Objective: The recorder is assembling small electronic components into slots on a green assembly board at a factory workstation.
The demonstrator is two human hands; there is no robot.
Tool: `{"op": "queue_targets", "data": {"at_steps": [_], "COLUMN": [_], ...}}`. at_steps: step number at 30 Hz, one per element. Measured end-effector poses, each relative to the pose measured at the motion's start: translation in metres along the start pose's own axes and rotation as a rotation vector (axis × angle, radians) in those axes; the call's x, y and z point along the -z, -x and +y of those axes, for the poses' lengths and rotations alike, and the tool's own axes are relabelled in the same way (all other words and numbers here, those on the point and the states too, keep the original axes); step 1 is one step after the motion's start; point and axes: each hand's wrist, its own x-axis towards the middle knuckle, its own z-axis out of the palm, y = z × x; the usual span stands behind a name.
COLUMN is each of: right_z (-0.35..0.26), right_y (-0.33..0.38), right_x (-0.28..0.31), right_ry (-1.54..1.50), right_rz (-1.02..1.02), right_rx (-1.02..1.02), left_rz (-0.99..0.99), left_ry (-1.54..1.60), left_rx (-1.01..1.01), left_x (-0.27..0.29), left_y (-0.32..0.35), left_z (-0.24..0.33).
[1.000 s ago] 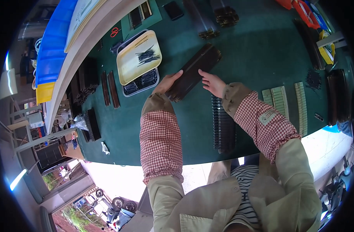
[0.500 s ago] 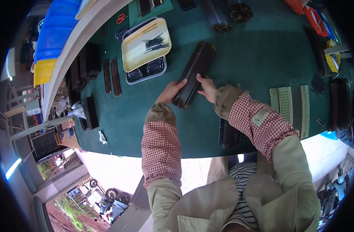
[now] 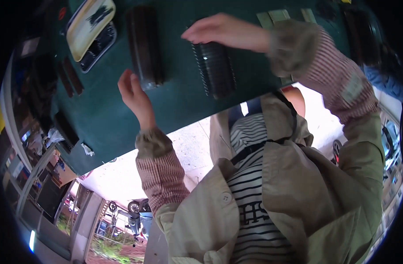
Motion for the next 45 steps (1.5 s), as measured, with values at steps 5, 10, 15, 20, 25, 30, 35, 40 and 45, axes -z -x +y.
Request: {"op": "queue_targets", "data": {"at_steps": [5, 10, 15, 20, 25, 30, 35, 40, 45], "right_z": [0.015, 0.037, 0.05, 0.051, 0.049, 0.05, 0.043, 0.047, 0.041], "right_y": [0.145, 0.232, 0.256, 0.256, 0.257, 0.273, 0.297, 0.294, 0.292], "right_x": [0.036, 0.005, -0.016, -0.01, 0.006, 0.019, 0.028, 0.045, 0.06], "right_ry": [0.071, -0.08, 0.313, 0.681, 0.954, 1.019, 0.735, 0.948, 1.137], "right_rz": [0.168, -0.202, -0.182, 0.059, 0.297, 0.382, 0.045, 0.317, 0.462], "right_rx": [-0.062, -0.384, 0.023, 0.058, 0.209, 0.093, -0.453, -0.249, -0.177], "left_rz": [-1.224, -1.7, -1.854, -1.908, -1.902, -1.849, -1.805, -1.776, -1.751], "left_ry": [0.172, 0.542, 0.543, 0.53, 0.506, 0.554, 0.629, 0.656, 0.649], "left_rx": [-0.265, -0.079, 0.068, 0.182, 0.245, 0.227, 0.164, 0.133, 0.106], "left_x": [-0.048, -0.054, -0.045, -0.05, -0.041, -0.031, -0.026, -0.02, -0.013], "left_y": [0.101, 0.139, 0.134, 0.136, 0.139, 0.145, 0.151, 0.151, 0.152], "left_z": [0.125, 0.149, 0.147, 0.149, 0.155, 0.15, 0.143, 0.141, 0.136]}}
